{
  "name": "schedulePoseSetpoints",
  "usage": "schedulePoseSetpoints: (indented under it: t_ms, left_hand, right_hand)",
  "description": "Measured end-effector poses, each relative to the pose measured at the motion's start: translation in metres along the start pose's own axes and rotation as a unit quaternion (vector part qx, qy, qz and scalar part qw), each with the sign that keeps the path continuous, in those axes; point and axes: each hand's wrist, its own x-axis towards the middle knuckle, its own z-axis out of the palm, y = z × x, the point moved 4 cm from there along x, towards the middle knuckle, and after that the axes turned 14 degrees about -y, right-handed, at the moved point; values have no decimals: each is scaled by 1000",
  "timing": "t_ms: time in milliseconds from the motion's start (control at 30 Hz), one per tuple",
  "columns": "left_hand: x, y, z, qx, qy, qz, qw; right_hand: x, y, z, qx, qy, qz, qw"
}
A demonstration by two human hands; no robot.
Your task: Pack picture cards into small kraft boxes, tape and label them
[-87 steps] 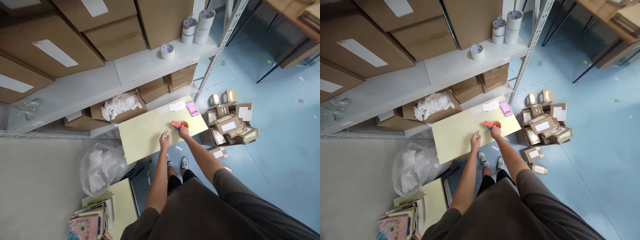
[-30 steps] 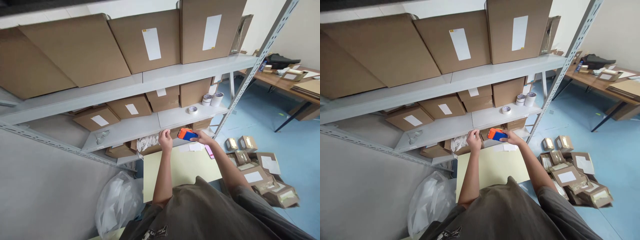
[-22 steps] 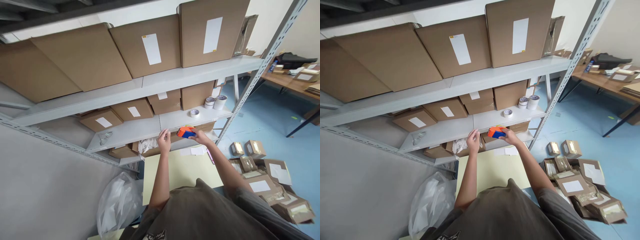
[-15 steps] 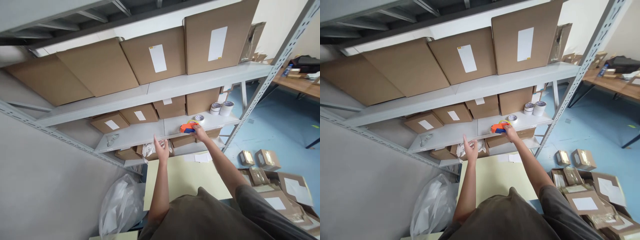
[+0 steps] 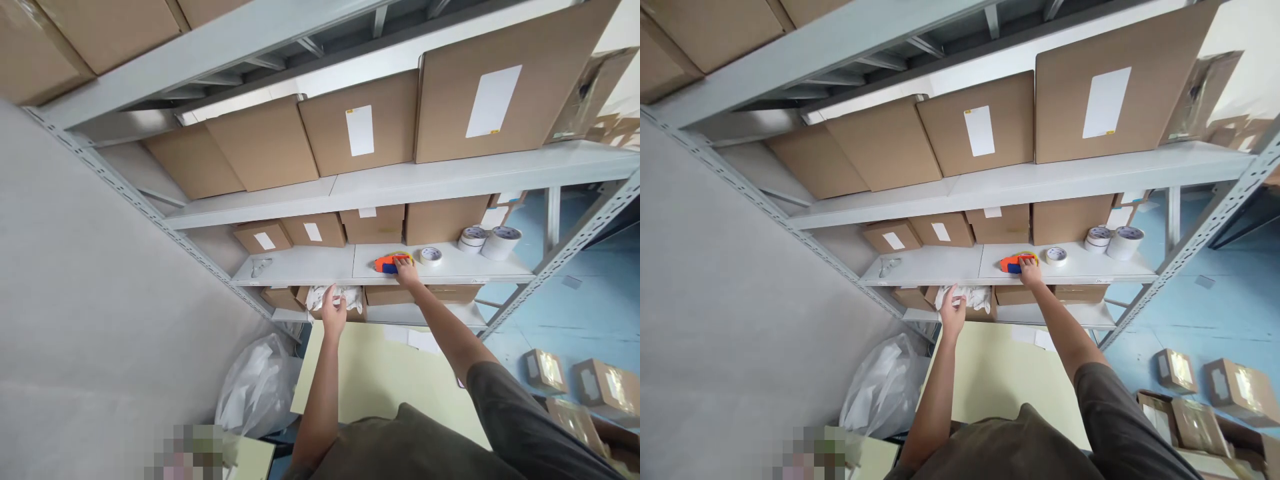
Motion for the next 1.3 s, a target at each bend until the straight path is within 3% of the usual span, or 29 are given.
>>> schedulePoseSetpoints:
  t_ms: [100,167,233,300,500,667,800,1033,1167,1300]
  left_hand:
    - [2,-4,5,-1,-49,-34,998]
    - [3,-7,12,-15,-115,-57,992]
    - [1,-10,20,-36,-177,-70,981]
    - [-4,-13,24,-53,-201,-75,975]
    - [-44,-32,27,-67,-166,-95,979]
    - [-102,-61,14,-60,-110,-135,983]
    - [-161,-84,-15,-51,-68,-205,975]
    - [-271,-115,-98,-34,47,-266,962]
    - [-333,-132,-149,-37,107,-290,950]
    - [-398,-150,-207,-49,171,-303,936]
  right_hand:
    - [-15,-11,-4,23,77,-15,997]
    - [-31,-24,-5,57,122,-40,990]
    - [-51,-40,-1,100,142,-81,981]
    - [-73,-54,9,143,147,-114,972]
    - [-147,-80,67,256,109,-132,952]
    - [-195,-101,124,298,-2,-138,944]
    - [-219,-131,161,305,-86,-179,932]
    - [-242,-205,192,269,-165,-257,914]
    - [-257,-270,205,232,-198,-306,902]
    - [-290,-358,221,209,-224,-359,882]
